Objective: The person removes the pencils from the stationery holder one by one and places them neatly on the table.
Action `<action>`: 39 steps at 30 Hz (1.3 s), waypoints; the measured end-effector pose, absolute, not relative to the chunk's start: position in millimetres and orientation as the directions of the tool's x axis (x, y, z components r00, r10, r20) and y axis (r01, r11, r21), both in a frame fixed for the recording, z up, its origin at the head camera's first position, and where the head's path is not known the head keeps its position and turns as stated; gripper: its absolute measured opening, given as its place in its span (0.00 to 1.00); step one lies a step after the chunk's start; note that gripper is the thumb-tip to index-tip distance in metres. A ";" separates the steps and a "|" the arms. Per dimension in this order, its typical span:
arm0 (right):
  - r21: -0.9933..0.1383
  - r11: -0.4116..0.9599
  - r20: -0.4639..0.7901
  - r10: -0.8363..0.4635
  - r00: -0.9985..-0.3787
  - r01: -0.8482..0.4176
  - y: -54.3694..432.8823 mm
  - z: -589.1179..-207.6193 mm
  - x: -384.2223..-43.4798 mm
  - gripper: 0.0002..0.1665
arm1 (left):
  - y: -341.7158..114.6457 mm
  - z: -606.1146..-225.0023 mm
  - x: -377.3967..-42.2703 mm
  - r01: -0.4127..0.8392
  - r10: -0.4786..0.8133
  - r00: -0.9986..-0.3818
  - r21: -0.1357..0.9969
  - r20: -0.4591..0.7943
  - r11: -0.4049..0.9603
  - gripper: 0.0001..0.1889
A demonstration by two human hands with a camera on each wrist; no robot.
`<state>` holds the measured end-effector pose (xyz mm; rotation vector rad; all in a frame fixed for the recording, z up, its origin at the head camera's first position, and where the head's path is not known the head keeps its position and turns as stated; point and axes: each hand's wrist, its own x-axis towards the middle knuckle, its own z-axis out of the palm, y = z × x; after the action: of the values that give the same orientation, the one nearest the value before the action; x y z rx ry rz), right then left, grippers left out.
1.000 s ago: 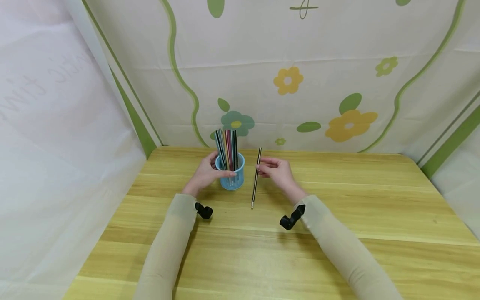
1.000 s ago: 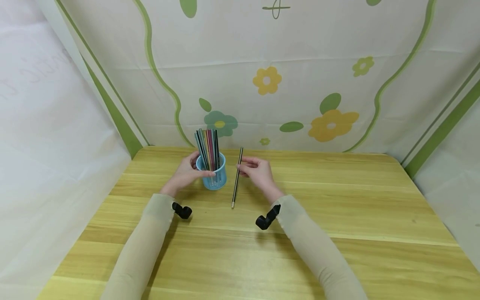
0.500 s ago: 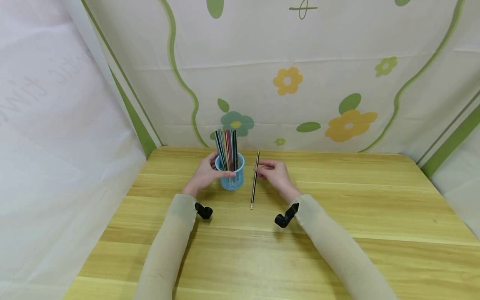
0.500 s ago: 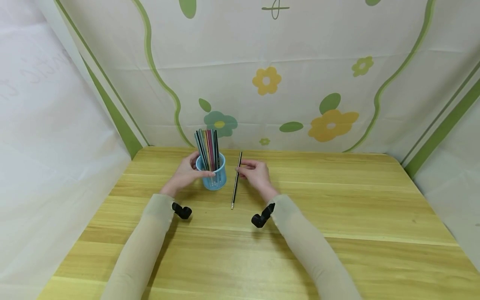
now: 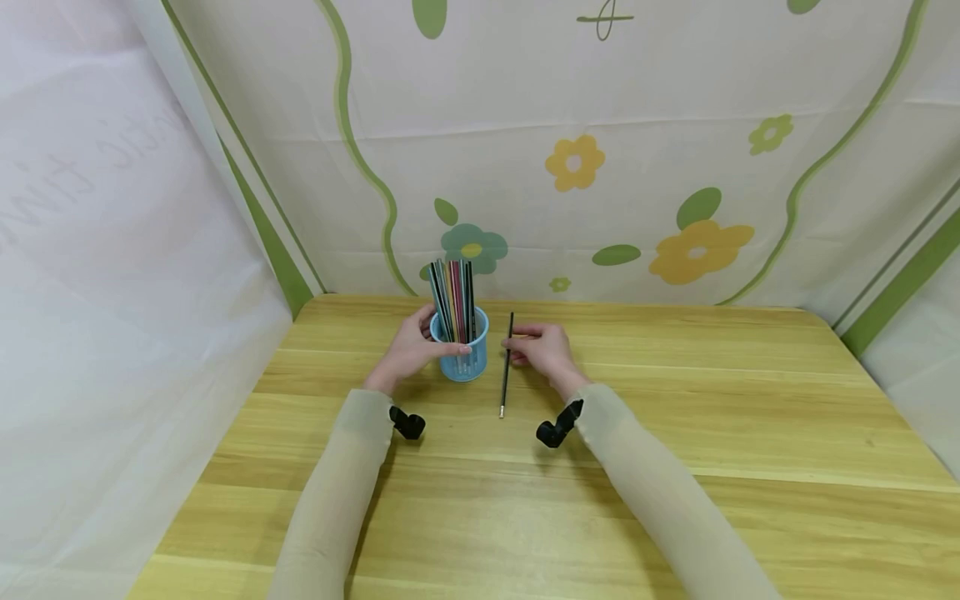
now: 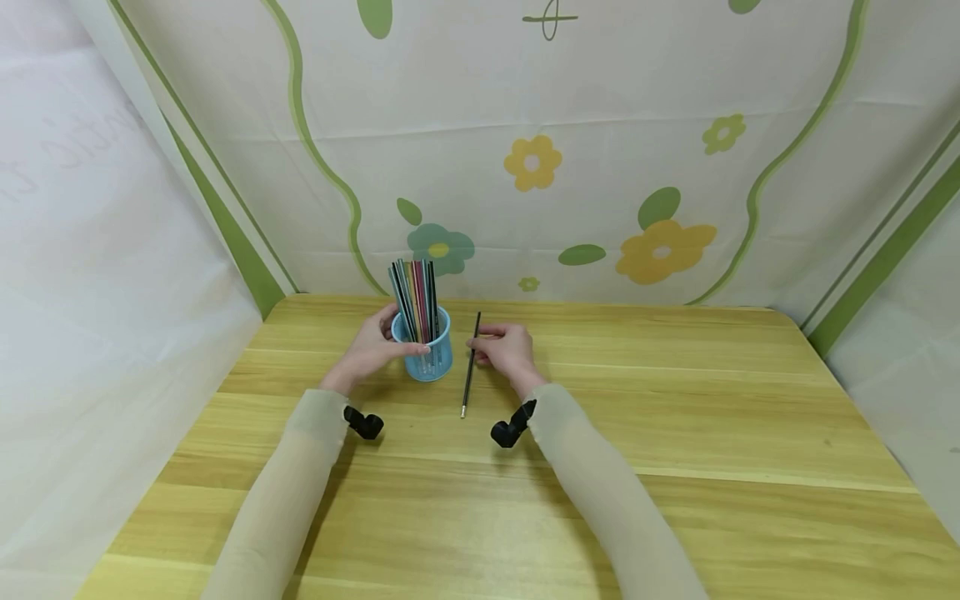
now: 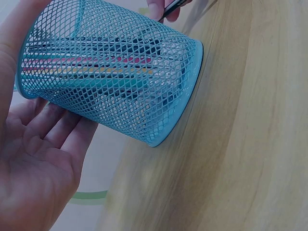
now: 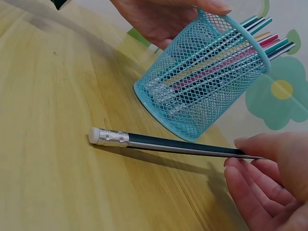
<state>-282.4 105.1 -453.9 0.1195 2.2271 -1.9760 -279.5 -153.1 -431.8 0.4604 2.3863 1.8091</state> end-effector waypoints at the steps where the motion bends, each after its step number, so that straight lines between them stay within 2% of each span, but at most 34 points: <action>1: -0.976 0.125 -0.183 -0.045 -0.982 0.176 104.8 -454.1 -283.0 0.25 | -153.1 -432.0 -279.7 0.172 0.306 -0.948 0.955 0.094 0.242 0.46; 9: -0.967 0.140 -0.218 -0.026 -0.976 0.212 101.0 -453.4 -285.6 0.21 | -153.9 -432.8 -280.1 0.177 0.312 -0.945 0.954 0.097 0.240 0.46; 25: -0.920 0.349 -0.170 0.052 -0.984 0.177 90.6 -452.3 -285.9 0.17 | -153.4 -432.1 -279.1 0.167 0.304 -0.948 0.956 0.089 0.240 0.47; 39: -0.915 0.375 -0.141 0.048 -0.989 0.149 91.3 -450.8 -283.0 0.18 | -152.7 -430.5 -280.8 0.148 0.308 -0.949 0.957 0.066 0.250 0.47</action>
<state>-283.0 91.3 -450.8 0.1814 2.5279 -1.6982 -280.8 -152.7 -430.5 0.4361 2.3737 1.7937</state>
